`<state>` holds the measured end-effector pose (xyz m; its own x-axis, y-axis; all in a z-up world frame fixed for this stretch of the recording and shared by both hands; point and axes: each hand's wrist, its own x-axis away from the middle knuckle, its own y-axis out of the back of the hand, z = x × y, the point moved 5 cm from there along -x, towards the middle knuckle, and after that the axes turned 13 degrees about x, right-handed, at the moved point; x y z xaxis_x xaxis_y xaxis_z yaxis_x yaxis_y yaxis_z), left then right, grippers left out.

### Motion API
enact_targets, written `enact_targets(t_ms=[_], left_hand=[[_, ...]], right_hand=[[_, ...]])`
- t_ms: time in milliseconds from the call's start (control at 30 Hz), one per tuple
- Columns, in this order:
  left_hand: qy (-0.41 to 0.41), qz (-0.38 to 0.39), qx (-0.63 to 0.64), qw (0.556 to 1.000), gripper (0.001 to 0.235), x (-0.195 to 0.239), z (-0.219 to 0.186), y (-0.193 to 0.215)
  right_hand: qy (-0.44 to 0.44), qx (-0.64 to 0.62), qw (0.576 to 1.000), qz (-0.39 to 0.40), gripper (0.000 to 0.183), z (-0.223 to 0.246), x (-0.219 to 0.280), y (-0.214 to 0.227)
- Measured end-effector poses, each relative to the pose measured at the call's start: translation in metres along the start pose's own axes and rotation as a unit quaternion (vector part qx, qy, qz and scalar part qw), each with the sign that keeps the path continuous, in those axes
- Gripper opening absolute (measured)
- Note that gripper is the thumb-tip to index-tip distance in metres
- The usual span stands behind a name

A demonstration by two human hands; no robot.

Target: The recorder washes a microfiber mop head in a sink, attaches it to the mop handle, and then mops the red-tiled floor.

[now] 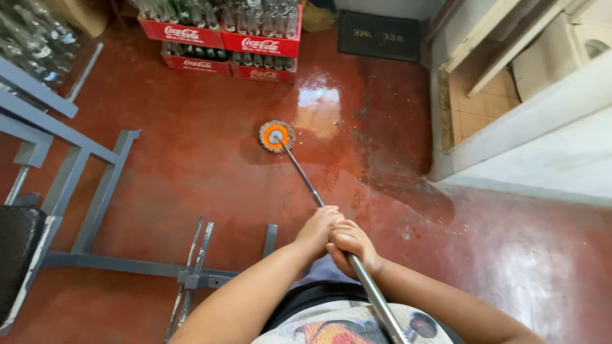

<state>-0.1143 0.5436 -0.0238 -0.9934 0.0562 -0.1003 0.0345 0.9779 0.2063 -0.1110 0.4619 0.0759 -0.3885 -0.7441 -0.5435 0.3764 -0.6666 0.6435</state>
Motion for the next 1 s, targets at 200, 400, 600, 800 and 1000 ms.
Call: enact_targets(t_ms=[200, 400, 600, 800, 1000], left_hand=[[-0.016, 0.006, -0.164, 0.986, 0.031, -0.056, 0.107, 0.009], [0.023, -0.019, -0.038, 0.999, 0.034, -0.149, 0.107, 0.071], [0.011, -0.011, -0.094, 0.995, 0.030, -0.267, 0.151, 0.109], [-0.040, -0.001, -0.152, 0.988, 0.037, -0.323, 0.199, 0.101], [-0.052, -0.001, -0.158, 0.986, 0.033, -0.325, 0.154, 0.096]], right_hand=[[0.025, -0.015, 0.999, -0.022, 0.036, -0.052, -0.036, -0.015], [0.031, -0.011, 0.999, -0.032, 0.035, -0.145, -0.112, -0.010], [0.038, -0.032, 0.998, -0.036, 0.038, -0.256, -0.178, 0.003], [0.068, -0.059, 0.995, -0.041, 0.040, -0.297, -0.217, 0.022], [0.061, -0.031, 0.997, -0.022, 0.038, -0.303, -0.191, 0.034]])
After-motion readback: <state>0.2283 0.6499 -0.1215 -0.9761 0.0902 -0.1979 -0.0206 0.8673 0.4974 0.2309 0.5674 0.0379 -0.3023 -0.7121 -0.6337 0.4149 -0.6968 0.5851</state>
